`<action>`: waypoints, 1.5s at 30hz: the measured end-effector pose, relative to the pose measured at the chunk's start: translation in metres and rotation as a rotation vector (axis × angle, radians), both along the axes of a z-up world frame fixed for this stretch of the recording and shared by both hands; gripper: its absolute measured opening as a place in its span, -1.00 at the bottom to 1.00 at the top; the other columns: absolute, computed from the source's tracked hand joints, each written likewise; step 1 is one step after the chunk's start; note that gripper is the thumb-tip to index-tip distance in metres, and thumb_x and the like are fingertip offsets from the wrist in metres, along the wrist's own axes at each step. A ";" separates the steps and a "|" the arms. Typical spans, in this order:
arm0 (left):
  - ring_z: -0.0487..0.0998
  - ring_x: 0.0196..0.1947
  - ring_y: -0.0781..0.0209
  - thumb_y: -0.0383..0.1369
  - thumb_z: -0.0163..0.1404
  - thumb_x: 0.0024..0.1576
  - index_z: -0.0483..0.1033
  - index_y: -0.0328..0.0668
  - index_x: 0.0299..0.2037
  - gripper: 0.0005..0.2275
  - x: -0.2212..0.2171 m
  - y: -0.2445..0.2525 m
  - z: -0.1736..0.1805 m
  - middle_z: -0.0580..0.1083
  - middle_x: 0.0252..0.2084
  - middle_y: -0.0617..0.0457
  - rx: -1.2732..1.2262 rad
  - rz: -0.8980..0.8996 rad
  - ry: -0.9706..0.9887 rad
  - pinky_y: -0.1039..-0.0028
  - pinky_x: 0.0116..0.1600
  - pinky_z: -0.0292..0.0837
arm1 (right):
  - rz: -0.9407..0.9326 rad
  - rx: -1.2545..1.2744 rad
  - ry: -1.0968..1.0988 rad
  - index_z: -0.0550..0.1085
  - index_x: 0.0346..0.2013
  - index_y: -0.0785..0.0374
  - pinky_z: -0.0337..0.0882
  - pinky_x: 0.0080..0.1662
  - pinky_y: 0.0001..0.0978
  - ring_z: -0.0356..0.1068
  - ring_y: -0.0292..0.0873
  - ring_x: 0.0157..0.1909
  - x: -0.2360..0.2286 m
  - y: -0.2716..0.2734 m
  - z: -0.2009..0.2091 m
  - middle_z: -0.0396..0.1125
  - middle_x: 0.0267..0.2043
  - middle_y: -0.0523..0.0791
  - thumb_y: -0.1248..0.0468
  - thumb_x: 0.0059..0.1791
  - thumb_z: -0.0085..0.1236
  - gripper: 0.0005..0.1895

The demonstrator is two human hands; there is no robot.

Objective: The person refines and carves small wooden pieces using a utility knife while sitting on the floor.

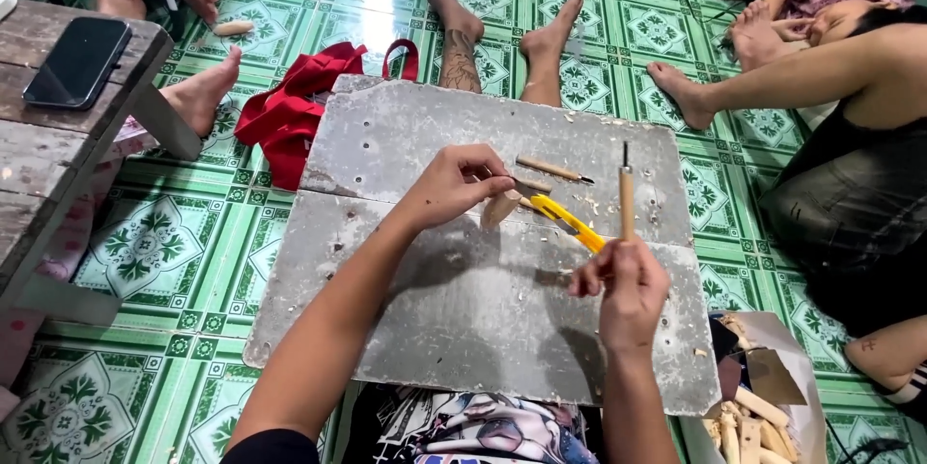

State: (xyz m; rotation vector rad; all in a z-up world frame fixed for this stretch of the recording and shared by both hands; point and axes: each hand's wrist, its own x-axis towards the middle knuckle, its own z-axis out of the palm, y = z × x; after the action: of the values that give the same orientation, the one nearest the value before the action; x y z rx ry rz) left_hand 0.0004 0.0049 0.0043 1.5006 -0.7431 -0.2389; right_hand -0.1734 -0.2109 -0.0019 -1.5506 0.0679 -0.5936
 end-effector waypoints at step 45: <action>0.57 0.02 0.22 -0.55 0.36 -0.11 0.49 -0.24 0.12 -0.47 -0.007 -0.011 -0.019 0.59 -0.04 -0.03 -0.041 -0.158 0.168 0.40 0.15 0.50 | 0.478 -0.941 0.643 0.54 0.14 0.01 0.45 -0.19 -0.12 0.43 0.05 -0.41 0.049 -0.029 0.119 0.50 -0.48 0.08 0.25 0.01 0.02 -0.60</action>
State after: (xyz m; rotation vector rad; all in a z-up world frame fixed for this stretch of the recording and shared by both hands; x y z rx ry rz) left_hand -0.0063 -0.0065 -0.0147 1.3652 -0.7273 -0.4611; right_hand -0.1246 -0.2395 0.1166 -2.5149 -0.1137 0.3473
